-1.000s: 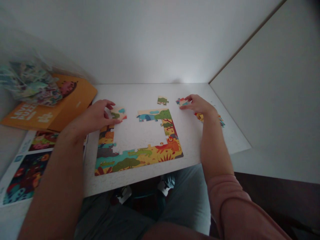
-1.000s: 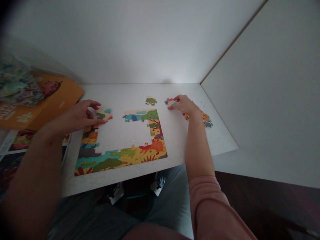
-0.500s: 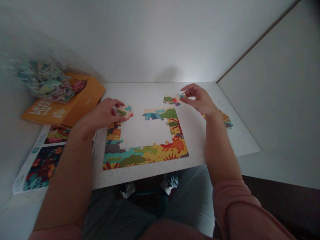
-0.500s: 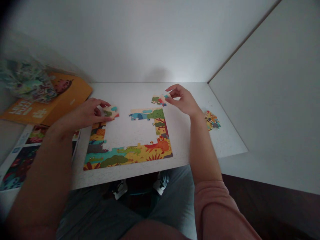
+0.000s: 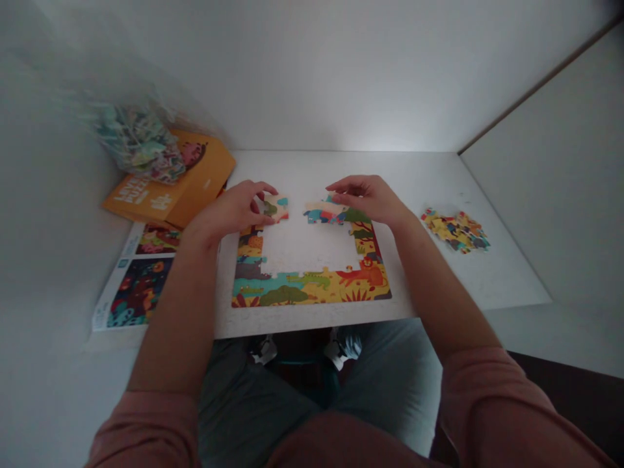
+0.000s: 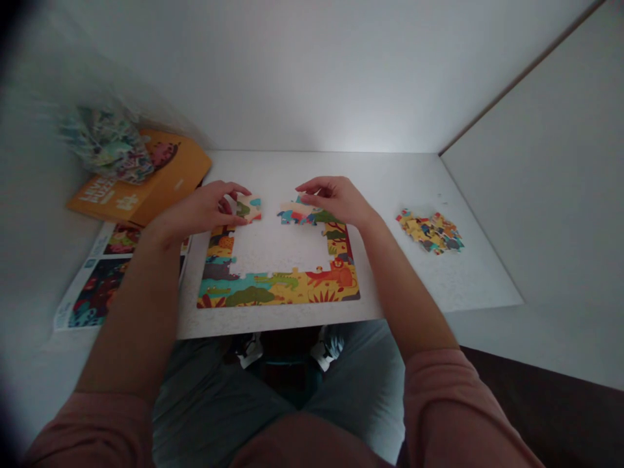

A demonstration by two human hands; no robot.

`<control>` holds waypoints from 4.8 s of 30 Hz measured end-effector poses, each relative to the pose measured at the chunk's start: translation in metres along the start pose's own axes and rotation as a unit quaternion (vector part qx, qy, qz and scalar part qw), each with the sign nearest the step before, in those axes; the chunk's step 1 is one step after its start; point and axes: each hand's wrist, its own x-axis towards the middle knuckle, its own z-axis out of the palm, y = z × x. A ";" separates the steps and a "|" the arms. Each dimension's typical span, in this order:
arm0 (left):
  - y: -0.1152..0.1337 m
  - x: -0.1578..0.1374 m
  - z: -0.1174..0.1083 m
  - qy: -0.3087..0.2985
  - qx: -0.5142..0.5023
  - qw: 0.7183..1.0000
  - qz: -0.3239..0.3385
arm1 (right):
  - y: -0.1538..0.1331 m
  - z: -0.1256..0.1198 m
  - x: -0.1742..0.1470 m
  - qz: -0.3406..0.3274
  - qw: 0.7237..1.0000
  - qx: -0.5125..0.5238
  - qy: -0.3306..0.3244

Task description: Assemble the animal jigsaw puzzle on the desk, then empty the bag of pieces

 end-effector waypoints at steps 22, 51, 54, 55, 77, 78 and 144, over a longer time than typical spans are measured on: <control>0.006 -0.005 -0.002 -0.029 0.044 0.999 0.009 | -0.012 0.070 0.050 -0.021 0.996 -0.070 -0.042; 0.019 0.003 0.029 -0.006 0.137 0.987 0.080 | 0.012 -0.001 0.009 -0.042 0.980 -0.193 0.015; 0.018 0.003 0.028 -0.011 0.135 0.988 0.078 | 0.011 0.004 0.008 -0.059 0.977 -0.207 0.002; 0.017 0.003 0.028 -0.011 0.134 0.988 0.079 | 0.010 0.005 0.008 -0.063 0.976 -0.208 -0.001; 0.017 0.004 0.031 0.014 0.132 0.989 0.062 | -0.017 0.027 0.007 -0.147 0.944 -0.246 -0.164; 0.016 0.004 0.027 0.019 0.124 0.991 0.055 | -0.015 0.024 0.006 -0.141 0.945 -0.251 -0.155; -0.007 -0.009 -0.010 0.207 0.021 0.977 -0.043 | -0.050 0.135 0.100 -0.053 0.987 -0.114 -0.104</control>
